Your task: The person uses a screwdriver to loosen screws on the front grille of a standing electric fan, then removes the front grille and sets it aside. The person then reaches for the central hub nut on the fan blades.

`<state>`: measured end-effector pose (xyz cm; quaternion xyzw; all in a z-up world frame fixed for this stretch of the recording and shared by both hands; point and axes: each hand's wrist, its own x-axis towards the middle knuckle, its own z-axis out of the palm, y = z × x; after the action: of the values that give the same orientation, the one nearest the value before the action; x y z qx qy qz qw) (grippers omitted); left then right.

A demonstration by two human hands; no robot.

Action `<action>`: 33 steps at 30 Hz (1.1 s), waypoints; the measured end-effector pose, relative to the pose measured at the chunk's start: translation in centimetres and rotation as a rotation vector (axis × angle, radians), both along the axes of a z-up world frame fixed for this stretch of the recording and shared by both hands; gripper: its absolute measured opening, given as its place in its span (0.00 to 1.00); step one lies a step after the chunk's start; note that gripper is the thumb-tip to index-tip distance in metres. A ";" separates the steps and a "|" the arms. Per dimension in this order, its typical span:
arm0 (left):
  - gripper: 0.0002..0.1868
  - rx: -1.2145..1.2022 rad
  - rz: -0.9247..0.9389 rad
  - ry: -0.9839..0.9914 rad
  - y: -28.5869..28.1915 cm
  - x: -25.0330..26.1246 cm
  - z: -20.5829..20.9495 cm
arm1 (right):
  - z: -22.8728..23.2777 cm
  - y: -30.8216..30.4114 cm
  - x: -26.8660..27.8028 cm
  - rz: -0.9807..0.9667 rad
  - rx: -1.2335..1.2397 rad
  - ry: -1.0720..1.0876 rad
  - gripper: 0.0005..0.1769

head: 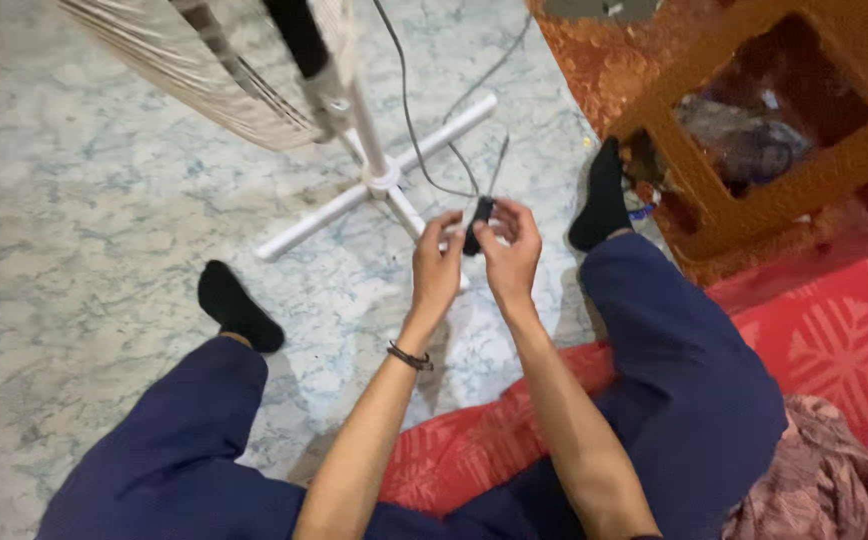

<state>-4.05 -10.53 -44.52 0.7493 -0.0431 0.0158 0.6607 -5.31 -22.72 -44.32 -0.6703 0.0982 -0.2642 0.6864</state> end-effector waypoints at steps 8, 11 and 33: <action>0.13 -0.071 -0.169 0.078 -0.7 -1.3 -3.3 | -3.4 -1.1 -3.1 0.103 0.095 0.255 0.22; 0.14 -0.013 -0.221 0.175 -0.5 -3.1 -7.9 | -9.3 -1.5 -5.0 0.066 -0.102 0.397 0.21; 0.14 0.288 -0.223 0.384 2.8 -10.3 -18.9 | -17.7 -0.8 -10.4 0.003 -0.536 0.793 0.22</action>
<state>-14.40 -7.76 -63.38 0.8155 -0.0009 -0.2060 0.5408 -15.70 -23.56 -62.00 -0.8729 0.2801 -0.0030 0.3995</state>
